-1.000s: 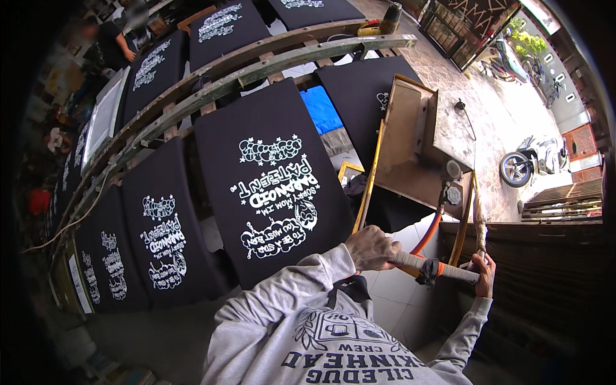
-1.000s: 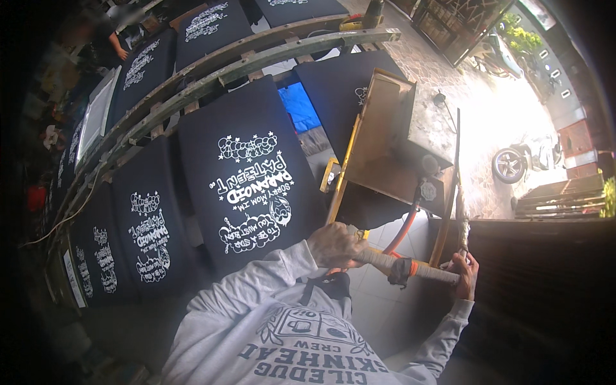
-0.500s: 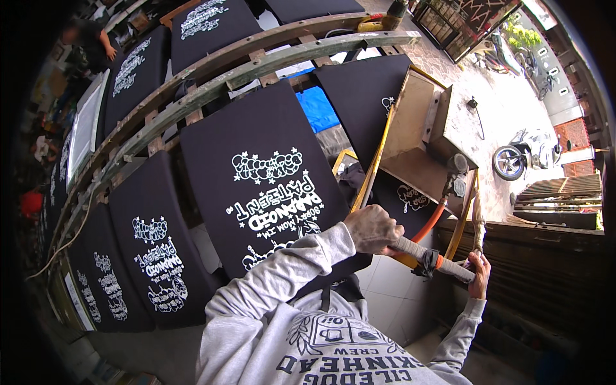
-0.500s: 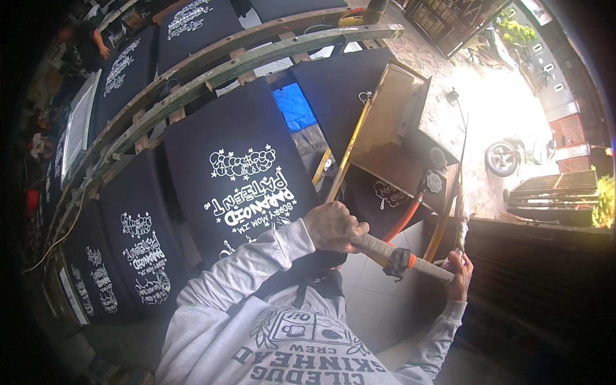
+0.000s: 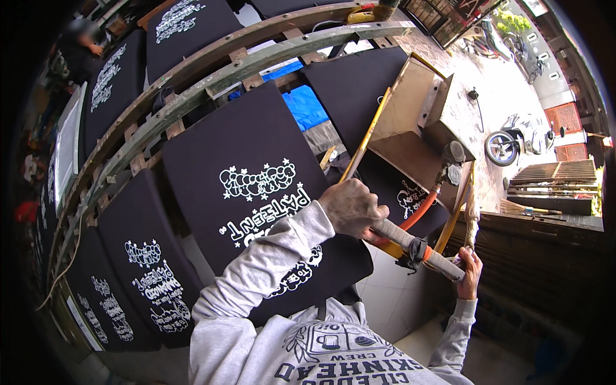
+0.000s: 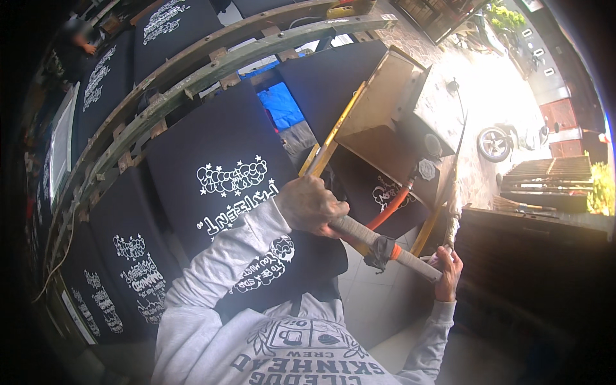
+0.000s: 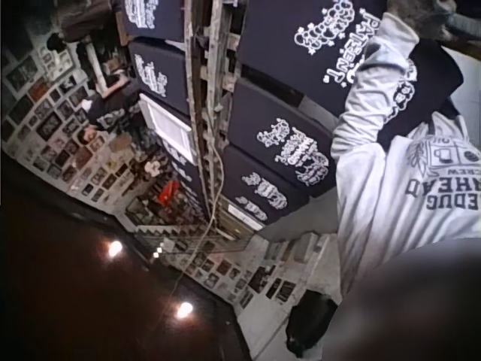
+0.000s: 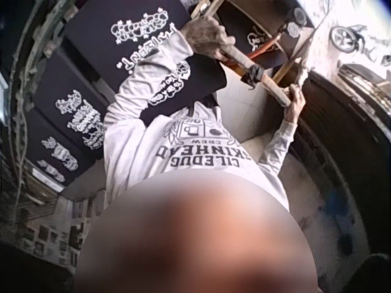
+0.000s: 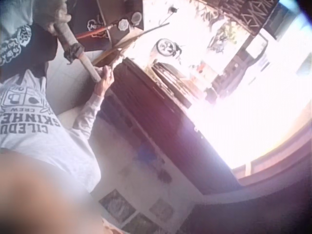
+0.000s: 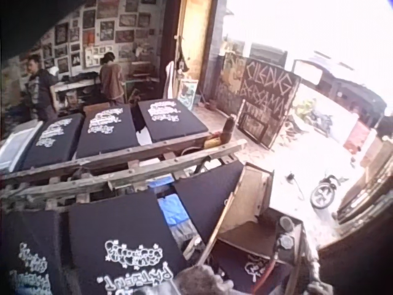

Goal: The person operates a handheld heating unit and a squeegee to dry and print designs on black shirts laid out on printing tables. They move the heating tool over the prints, check the drying progress with their hands, and manipulate screen printing frames to apply white ink to the garments.

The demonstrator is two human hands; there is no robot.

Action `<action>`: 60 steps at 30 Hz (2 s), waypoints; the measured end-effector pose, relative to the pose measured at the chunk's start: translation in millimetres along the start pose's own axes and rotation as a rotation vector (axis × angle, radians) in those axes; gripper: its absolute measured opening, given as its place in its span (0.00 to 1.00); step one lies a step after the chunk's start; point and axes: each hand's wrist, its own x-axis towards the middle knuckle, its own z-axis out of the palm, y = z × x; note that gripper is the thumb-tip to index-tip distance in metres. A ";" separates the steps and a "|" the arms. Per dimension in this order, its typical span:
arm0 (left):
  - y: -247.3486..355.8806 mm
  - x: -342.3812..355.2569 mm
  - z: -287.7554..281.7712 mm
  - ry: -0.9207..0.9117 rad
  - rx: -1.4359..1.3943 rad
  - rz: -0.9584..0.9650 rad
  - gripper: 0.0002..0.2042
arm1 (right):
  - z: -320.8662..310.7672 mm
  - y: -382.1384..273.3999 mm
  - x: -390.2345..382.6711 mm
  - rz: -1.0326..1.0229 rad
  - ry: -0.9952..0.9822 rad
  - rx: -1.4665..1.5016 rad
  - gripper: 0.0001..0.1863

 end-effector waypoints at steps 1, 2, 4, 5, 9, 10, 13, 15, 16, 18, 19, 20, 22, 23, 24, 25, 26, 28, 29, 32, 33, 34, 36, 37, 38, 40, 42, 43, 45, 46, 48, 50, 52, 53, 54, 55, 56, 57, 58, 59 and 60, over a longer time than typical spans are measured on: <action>-5.3 -2.1 -2.5 0.007 -0.010 -0.001 0.25 | 4.6 -0.5 -0.4 -0.003 -0.002 0.006 0.06; -8.9 -3.6 -3.5 0.013 -0.020 -0.003 0.25 | 8.2 -0.9 -0.2 -0.006 -0.004 0.012 0.06; -11.4 -7.6 -3.9 0.126 0.018 0.010 0.26 | 12.2 7.7 3.3 -0.040 0.046 0.008 0.10; -10.7 -12.2 -4.0 0.151 0.010 0.004 0.26 | 13.1 8.7 1.4 -0.028 0.039 0.001 0.09; -7.4 -23.8 -7.6 0.095 -0.031 -0.063 0.24 | 19.2 6.8 -2.5 -0.010 0.033 0.015 0.08; -6.8 -26.3 -7.5 0.089 -0.035 -0.079 0.24 | 22.2 3.6 -3.4 0.005 0.028 0.026 0.07; -3.2 -31.9 -3.5 0.151 -0.034 -0.077 0.23 | 23.1 5.3 -4.9 -0.005 0.039 -0.003 0.07; 0.1 -30.3 -2.2 0.152 -0.027 -0.075 0.23 | 18.6 7.3 -10.2 -0.009 0.049 -0.009 0.07; 2.4 -35.9 5.1 0.192 0.011 -0.100 0.23 | 19.4 5.0 -9.2 -0.015 0.027 -0.008 0.07; 7.7 -48.4 21.5 0.244 0.049 -0.132 0.23 | 20.8 0.2 -8.3 -0.015 0.012 -0.002 0.07; 9.6 -50.1 20.7 0.259 0.050 -0.138 0.23 | 22.5 -2.1 -8.6 -0.009 0.017 0.003 0.07; 12.1 -51.1 19.2 0.274 0.050 -0.145 0.23 | 24.6 -5.1 -8.7 -0.003 0.021 0.008 0.07; 16.8 -45.6 5.1 0.060 -0.019 -0.226 0.22 | 28.3 -10.7 -8.7 -0.001 0.020 0.007 0.07; 18.6 -42.8 0.1 0.029 -0.028 -0.246 0.22 | 26.6 -9.7 -7.5 0.002 0.020 0.010 0.07; 21.6 -41.3 -3.2 -0.002 -0.037 -0.274 0.22 | 24.6 -8.4 -5.2 0.007 0.013 0.008 0.07; 23.7 -40.4 -4.6 -0.033 -0.047 -0.302 0.22 | 22.6 -5.9 -2.8 -0.002 0.009 0.000 0.07; 25.0 -40.7 -4.9 0.060 -0.029 -0.265 0.22 | 20.2 -2.8 -0.5 -0.012 0.005 -0.008 0.07; 26.4 -43.6 -5.4 0.238 0.011 -0.190 0.22 | 18.2 -1.5 3.4 -0.031 0.000 -0.043 0.09; 23.2 -44.0 1.0 0.274 0.032 -0.170 0.22 | 18.2 -3.7 7.9 -0.042 0.001 -0.073 0.10; 25.0 -41.3 3.7 0.297 0.008 -0.173 0.21 | 13.5 0.8 11.5 -0.063 -0.009 -0.078 0.12; 24.5 -40.5 5.1 0.287 0.006 -0.174 0.21 | 13.6 0.5 13.1 -0.060 -0.008 -0.071 0.12; 25.0 -39.6 6.9 0.293 0.000 -0.179 0.21 | 14.1 -0.3 14.6 -0.057 -0.006 -0.064 0.12; 26.0 -37.0 10.1 0.308 -0.007 -0.188 0.20 | 17.8 -11.1 12.5 -0.027 -0.017 -0.055 0.10; 25.9 -35.2 11.2 0.330 0.004 -0.183 0.20 | 19.8 -14.9 13.1 -0.014 -0.024 -0.050 0.10; 25.5 -32.7 12.2 0.351 0.015 -0.178 0.20 | 18.3 -14.4 16.7 -0.014 -0.021 -0.057 0.10; 25.7 -26.8 10.2 0.297 0.013 -0.187 0.20 | 15.0 -16.4 23.2 -0.015 -0.017 -0.074 0.10; 24.4 -17.6 2.9 0.146 -0.014 -0.211 0.20 | 15.0 -23.4 26.7 -0.017 -0.020 -0.076 0.11; 20.8 -12.8 7.9 0.157 -0.013 -0.190 0.21 | 10.7 -22.5 31.6 -0.038 -0.039 -0.087 0.11; 19.1 -6.5 10.7 0.115 -0.011 -0.198 0.22 | 3.6 -21.1 43.0 -0.027 -0.037 -0.097 0.11; 18.8 -3.9 12.0 0.094 -0.010 -0.201 0.22 | 1.9 -19.8 44.8 -0.044 -0.042 -0.086 0.12; 18.1 -4.9 15.3 0.139 -0.015 -0.180 0.22 | -0.9 -15.6 45.4 -0.071 -0.051 -0.063 0.12; 17.0 -4.8 14.8 0.135 -0.019 -0.173 0.22 | -6.4 -14.7 48.7 -0.103 -0.076 -0.109 0.11; 18.7 -3.1 11.2 0.123 -0.022 -0.196 0.22 | -6.7 -14.6 49.3 -0.108 -0.082 -0.083 0.10; 21.3 -2.3 7.5 0.114 -0.028 -0.217 0.22 | -9.9 -8.0 51.8 -0.085 -0.043 -0.086 0.10; 23.7 -2.5 4.1 0.104 -0.030 -0.243 0.22 | -8.3 -9.4 51.0 -0.085 -0.059 -0.070 0.10; 24.1 -2.9 4.5 0.101 -0.034 -0.251 0.21 | -5.5 -12.0 49.1 -0.085 -0.075 -0.054 0.11; 23.3 -3.1 7.2 0.098 -0.039 -0.259 0.20 | -3.7 -13.4 48.1 -0.085 -0.092 -0.038 0.11; 23.2 -3.1 10.1 0.096 -0.047 -0.261 0.20 | -5.1 -13.4 47.2 -0.078 -0.094 -0.046 0.11; 25.1 -4.0 11.6 0.108 -0.033 -0.274 0.20 | -7.1 -13.1 46.9 -0.071 -0.096 -0.054 0.11; 28.2 -5.4 13.0 0.121 -0.019 -0.285 0.19 | -9.2 -12.3 46.5 -0.063 -0.097 -0.061 0.11; 31.3 -5.3 14.1 0.136 -0.006 -0.294 0.19 | -11.7 -10.2 47.3 -0.084 -0.098 -0.068 0.11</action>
